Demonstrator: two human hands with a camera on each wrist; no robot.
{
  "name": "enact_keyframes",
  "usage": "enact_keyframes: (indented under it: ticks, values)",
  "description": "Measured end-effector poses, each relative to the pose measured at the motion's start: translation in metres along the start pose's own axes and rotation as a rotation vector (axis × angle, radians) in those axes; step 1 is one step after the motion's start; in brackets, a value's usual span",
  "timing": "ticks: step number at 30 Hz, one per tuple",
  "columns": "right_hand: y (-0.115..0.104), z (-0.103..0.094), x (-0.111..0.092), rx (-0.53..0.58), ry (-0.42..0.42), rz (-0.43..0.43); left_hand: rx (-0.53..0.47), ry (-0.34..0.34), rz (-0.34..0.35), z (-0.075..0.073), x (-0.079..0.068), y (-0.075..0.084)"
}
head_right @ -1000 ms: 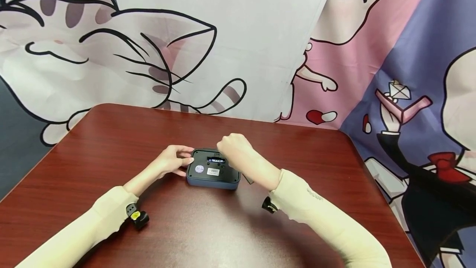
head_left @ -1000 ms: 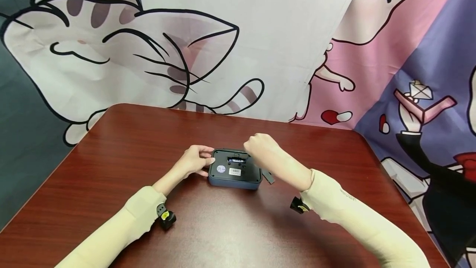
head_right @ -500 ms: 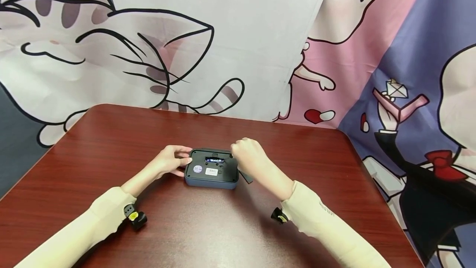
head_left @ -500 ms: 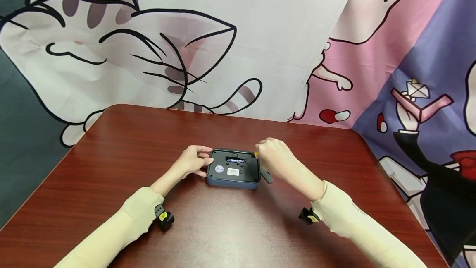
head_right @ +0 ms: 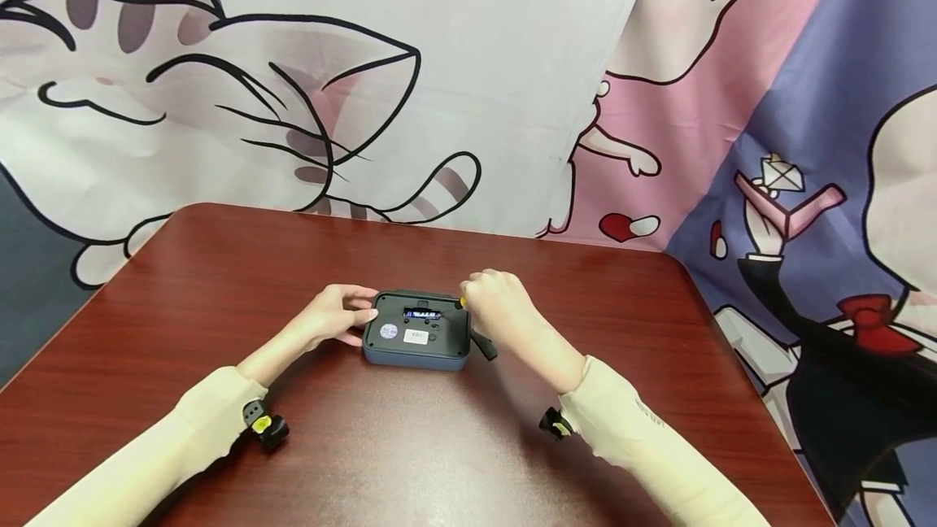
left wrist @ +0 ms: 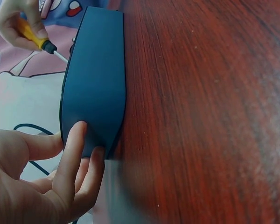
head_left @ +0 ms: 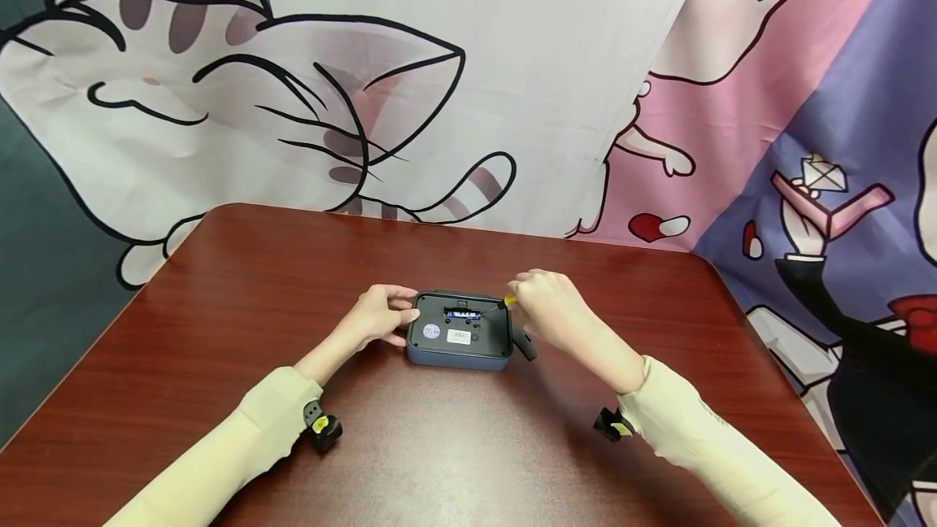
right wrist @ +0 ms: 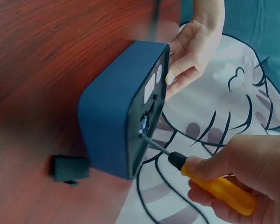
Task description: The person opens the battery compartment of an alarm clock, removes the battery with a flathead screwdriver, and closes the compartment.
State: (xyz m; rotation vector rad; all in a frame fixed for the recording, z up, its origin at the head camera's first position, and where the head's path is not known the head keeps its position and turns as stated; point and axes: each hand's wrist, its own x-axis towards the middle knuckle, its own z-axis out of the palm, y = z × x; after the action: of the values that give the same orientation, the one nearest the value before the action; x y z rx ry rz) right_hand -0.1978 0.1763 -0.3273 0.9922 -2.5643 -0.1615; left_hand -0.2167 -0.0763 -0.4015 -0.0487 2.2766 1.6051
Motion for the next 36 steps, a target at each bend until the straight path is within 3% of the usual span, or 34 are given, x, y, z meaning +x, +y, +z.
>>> enact_keyframes:
  ticks: [5, 12, 18, 25, 29, 36]
  values:
    - [-0.007, -0.006, 0.012, -0.090, -0.020, -0.052, 0.001, -0.003, -0.004, 0.000, -0.001, 0.001]
    - [-0.030, -0.020, 0.041, -0.238, -0.259, -0.078, -0.004, -0.006, -0.008, 0.001, -0.001, 0.000]
    - [-0.050, -0.022, 0.065, -0.346, -0.322, -0.116, -0.019, -0.007, 0.000, 0.002, -0.002, 0.001]
    - [-0.053, -0.023, 0.070, -0.339, -0.416, -0.095, -0.018, -0.021, 0.001, 0.002, -0.002, 0.002]
    - [-0.048, -0.023, 0.065, -0.316, -0.405, -0.113, -0.010, -0.013, -0.001, 0.000, -0.002, 0.002]
    - [-0.042, -0.019, 0.057, -0.278, -0.284, -0.165, -0.011, -0.003, -0.002, -0.001, -0.001, 0.000]
